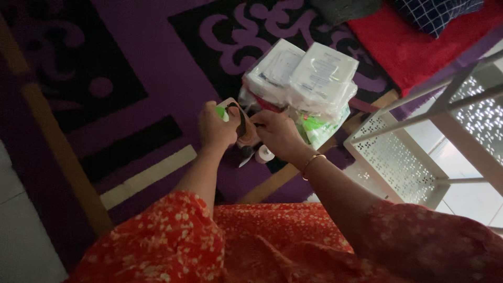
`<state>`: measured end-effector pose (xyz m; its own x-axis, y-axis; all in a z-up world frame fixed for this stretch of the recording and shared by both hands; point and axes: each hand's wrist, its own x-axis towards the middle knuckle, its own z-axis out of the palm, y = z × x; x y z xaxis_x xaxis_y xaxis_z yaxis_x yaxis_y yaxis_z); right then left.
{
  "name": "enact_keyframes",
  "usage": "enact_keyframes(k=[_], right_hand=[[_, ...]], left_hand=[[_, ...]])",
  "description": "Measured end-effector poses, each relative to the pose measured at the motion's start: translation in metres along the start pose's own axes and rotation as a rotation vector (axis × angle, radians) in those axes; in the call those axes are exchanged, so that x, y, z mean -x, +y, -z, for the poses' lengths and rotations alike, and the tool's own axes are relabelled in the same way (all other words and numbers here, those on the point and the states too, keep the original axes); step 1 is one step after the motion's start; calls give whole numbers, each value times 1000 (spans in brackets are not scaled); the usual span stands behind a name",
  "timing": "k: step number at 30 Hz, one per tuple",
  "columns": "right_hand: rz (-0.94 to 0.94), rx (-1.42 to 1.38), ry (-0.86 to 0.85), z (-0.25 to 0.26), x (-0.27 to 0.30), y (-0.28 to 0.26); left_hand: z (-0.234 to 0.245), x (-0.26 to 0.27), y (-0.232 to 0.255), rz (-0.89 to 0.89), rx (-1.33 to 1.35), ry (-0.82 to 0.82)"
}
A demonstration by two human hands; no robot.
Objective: The person assembles a three-tiered plastic rack by inserting metal poles into the trays. They place cosmetic bottles on the floor, then connect the trays and poles to form the rack structure.
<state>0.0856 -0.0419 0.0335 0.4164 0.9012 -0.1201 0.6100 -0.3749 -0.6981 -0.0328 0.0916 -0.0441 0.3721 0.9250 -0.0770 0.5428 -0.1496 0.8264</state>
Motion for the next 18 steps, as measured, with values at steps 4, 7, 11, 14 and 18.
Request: enact_keyframes(k=[4,7,11,14,18], right_hand=[[158,136,189,9,11,13],[258,-55,208,28,29,29],[-71,-137,374,61,63,60],[-53,-129,613,105,94,93],[-30,-18,977,174,153,142]], left_hand=[[6,26,26,-244,-197,197],[1,51,53,-299,-253,241],[-23,86,94,-592,-235,272],[-51,119,130,-816,-108,166],[-98,161,192,-1034,89,-68]])
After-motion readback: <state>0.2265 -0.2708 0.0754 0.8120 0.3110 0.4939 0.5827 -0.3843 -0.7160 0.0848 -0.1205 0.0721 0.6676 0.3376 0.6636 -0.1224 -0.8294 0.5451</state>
